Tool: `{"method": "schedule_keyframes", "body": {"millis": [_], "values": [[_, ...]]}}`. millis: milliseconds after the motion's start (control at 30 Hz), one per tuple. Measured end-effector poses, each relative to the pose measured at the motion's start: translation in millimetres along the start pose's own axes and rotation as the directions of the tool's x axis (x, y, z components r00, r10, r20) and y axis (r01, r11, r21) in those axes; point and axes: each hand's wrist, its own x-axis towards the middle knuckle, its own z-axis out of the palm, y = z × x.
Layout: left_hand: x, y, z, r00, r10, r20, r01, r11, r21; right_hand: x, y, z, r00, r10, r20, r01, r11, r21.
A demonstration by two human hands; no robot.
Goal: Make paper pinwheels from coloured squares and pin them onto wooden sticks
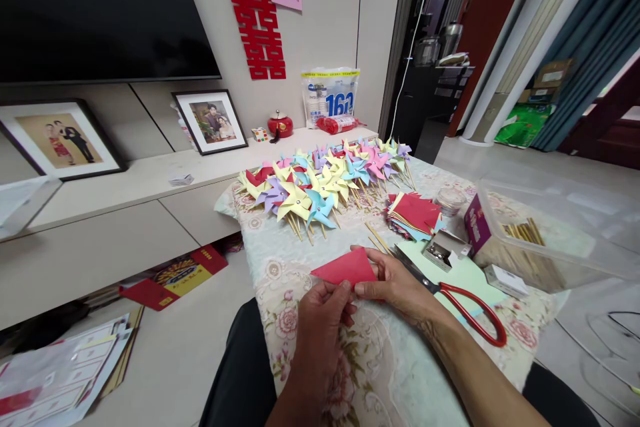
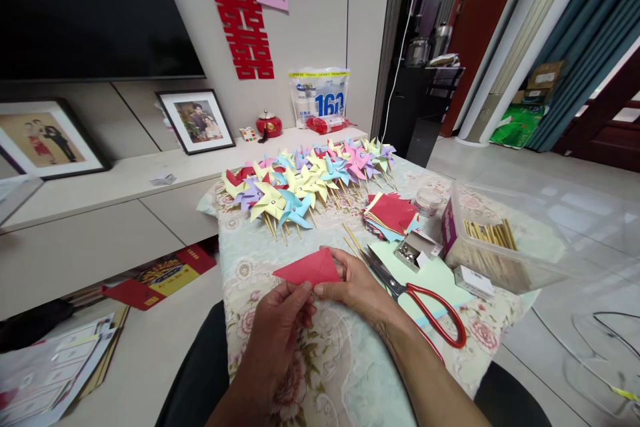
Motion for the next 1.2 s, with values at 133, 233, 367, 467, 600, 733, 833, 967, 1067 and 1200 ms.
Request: {"method": "schedule_keyframes", "body": {"millis": [133, 233, 367, 467, 600, 733, 833, 967, 1067, 1200], "values": [[-1, -2, 2.3, 1.000, 0.020, -0.002, -0.020, 0.999, 0.031, 1, 0, 2, 0.999, -0.019, -0.027, 0.019, 1.000, -0.024], [-5, 1, 5.1, 1.000, 0.005, 0.011, -0.006, 0.999, 0.043, 1, -1, 3, 0.999, -0.031, -0.033, 0.029, 0.998, -0.058], [-10, 3, 7.1, 1.000, -0.022, 0.010, 0.021, 0.999, 0.044, 0, -2, 3, 0.997, -0.069, -0.036, 0.065, 0.993, -0.097], [-10, 0, 5.7, 1.000, -0.010, 0.012, 0.010, 1.000, 0.019, 0, -1, 3, 0.996, -0.085, -0.028, 0.081, 0.992, -0.099], [-7, -4, 3.6, 0.999, 0.034, -0.030, -0.033, 0.999, 0.022, 0, -2, 5, 0.998, -0.070, 0.007, 0.070, 0.996, -0.055], [-6, -4, 5.9, 0.998, 0.028, -0.053, -0.028, 1.000, -0.002, -1, -4, 8, 0.998, -0.045, 0.039, 0.046, 0.999, -0.025], [-9, -1, 8.8, 0.999, 0.015, -0.050, -0.017, 0.999, -0.032, -1, -4, 8, 0.997, -0.054, 0.049, 0.055, 0.998, -0.015], [-11, 3, 6.7, 0.999, 0.024, -0.035, -0.027, 0.997, -0.073, 1, -1, 5, 0.995, -0.080, 0.057, 0.083, 0.996, -0.042], [-6, 2, 1.5, 0.998, 0.046, -0.036, -0.049, 0.996, -0.074, 2, 1, 1, 0.998, -0.049, 0.032, 0.051, 0.996, -0.073], [0, -2, -2.2, 0.999, 0.043, 0.006, -0.042, 0.992, -0.122, 3, 2, 0, 1.000, -0.029, 0.008, 0.030, 0.997, -0.069]]}}
